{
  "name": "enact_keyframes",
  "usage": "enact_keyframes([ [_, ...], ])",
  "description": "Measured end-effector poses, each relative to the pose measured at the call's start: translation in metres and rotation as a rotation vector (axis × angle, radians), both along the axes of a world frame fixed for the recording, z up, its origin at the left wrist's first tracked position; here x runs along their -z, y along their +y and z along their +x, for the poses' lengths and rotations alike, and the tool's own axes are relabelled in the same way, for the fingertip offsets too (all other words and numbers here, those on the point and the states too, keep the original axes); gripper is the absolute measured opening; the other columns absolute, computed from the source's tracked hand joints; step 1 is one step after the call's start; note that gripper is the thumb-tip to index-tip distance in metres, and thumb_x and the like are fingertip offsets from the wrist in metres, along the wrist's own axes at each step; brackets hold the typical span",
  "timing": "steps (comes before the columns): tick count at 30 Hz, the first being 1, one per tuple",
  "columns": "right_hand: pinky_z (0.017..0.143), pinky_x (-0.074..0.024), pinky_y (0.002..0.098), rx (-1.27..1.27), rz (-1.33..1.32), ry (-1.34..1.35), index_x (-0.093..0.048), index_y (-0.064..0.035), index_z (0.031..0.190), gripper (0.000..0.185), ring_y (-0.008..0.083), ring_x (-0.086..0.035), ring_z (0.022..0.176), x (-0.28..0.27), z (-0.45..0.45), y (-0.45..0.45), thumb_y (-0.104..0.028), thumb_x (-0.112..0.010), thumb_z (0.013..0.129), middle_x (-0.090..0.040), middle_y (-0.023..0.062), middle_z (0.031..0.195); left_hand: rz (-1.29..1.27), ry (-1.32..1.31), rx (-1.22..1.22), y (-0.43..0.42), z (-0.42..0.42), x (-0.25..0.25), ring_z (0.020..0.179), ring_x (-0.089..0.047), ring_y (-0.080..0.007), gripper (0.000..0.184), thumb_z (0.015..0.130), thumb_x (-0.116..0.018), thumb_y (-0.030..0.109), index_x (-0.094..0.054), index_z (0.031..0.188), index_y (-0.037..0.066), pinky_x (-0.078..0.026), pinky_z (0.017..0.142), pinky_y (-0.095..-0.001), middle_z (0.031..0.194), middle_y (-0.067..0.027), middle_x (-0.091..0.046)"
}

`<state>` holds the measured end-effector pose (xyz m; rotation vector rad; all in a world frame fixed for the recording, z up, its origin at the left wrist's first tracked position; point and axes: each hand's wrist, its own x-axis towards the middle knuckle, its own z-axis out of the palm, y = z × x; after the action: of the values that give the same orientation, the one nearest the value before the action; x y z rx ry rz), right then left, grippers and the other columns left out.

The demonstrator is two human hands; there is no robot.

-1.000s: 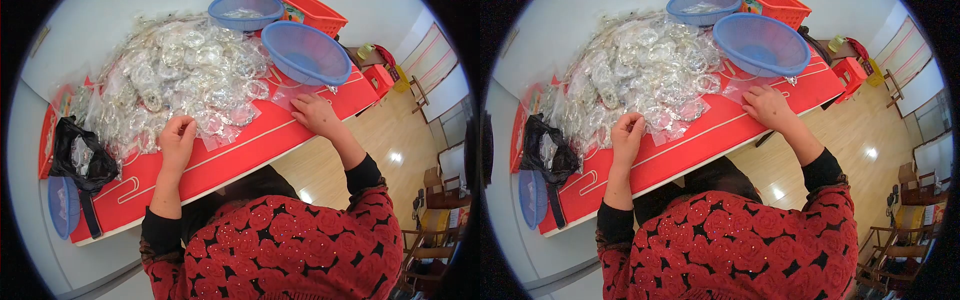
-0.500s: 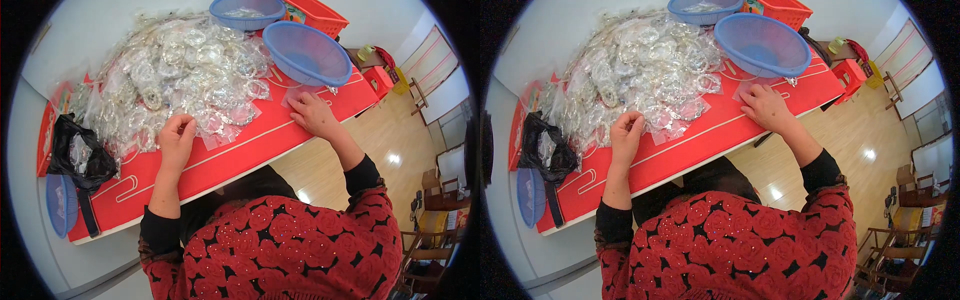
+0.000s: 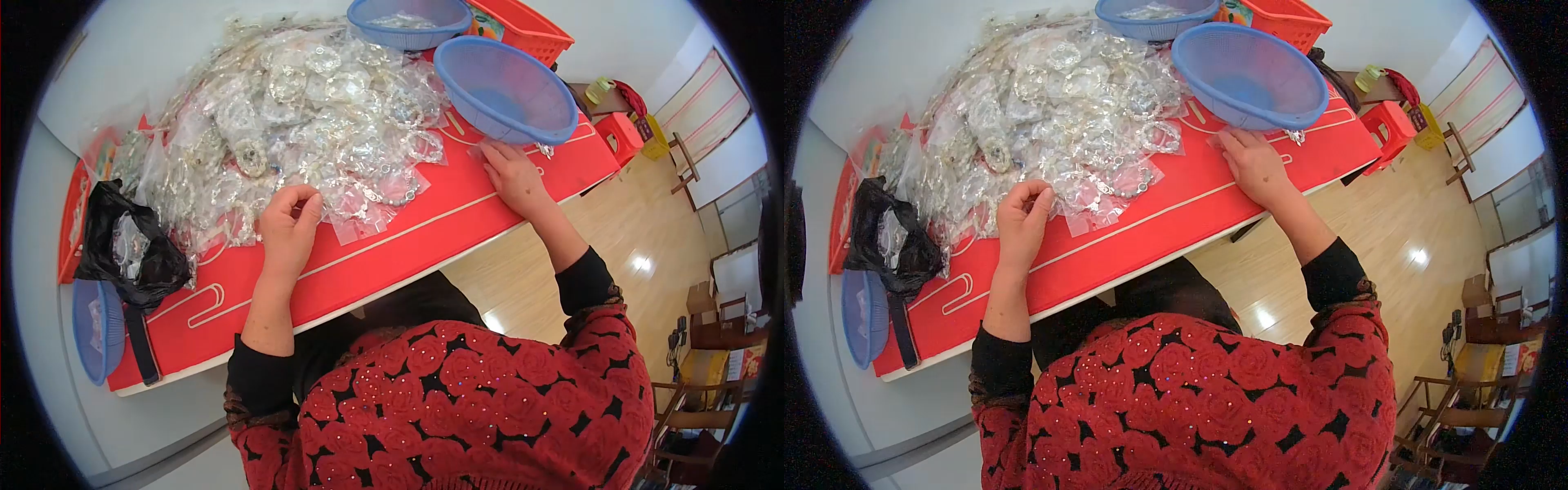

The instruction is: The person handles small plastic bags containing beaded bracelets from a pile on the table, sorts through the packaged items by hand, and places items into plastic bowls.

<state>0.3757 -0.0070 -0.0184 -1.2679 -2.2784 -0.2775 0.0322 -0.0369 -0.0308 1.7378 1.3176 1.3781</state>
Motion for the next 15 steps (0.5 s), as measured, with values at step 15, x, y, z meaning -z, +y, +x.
enact_keyframes([
  [15,0.067,-0.0409,0.0338,-0.362,0.059,0.066,-0.055,-0.0048,0.087,0.026,0.0254,-0.050,0.075,-0.018,-0.061,-0.021,-0.010,-0.064,0.063,-0.052,0.0084,0.083,0.326,0.435,0.084,-0.011,0.031,-0.013,0.074,-0.051,-0.0290,0.016,0.066,-0.063,0.008,-0.055,0.079,0.003,-0.042,0.066,-0.0346,0.080,-0.0108,-0.054],
])
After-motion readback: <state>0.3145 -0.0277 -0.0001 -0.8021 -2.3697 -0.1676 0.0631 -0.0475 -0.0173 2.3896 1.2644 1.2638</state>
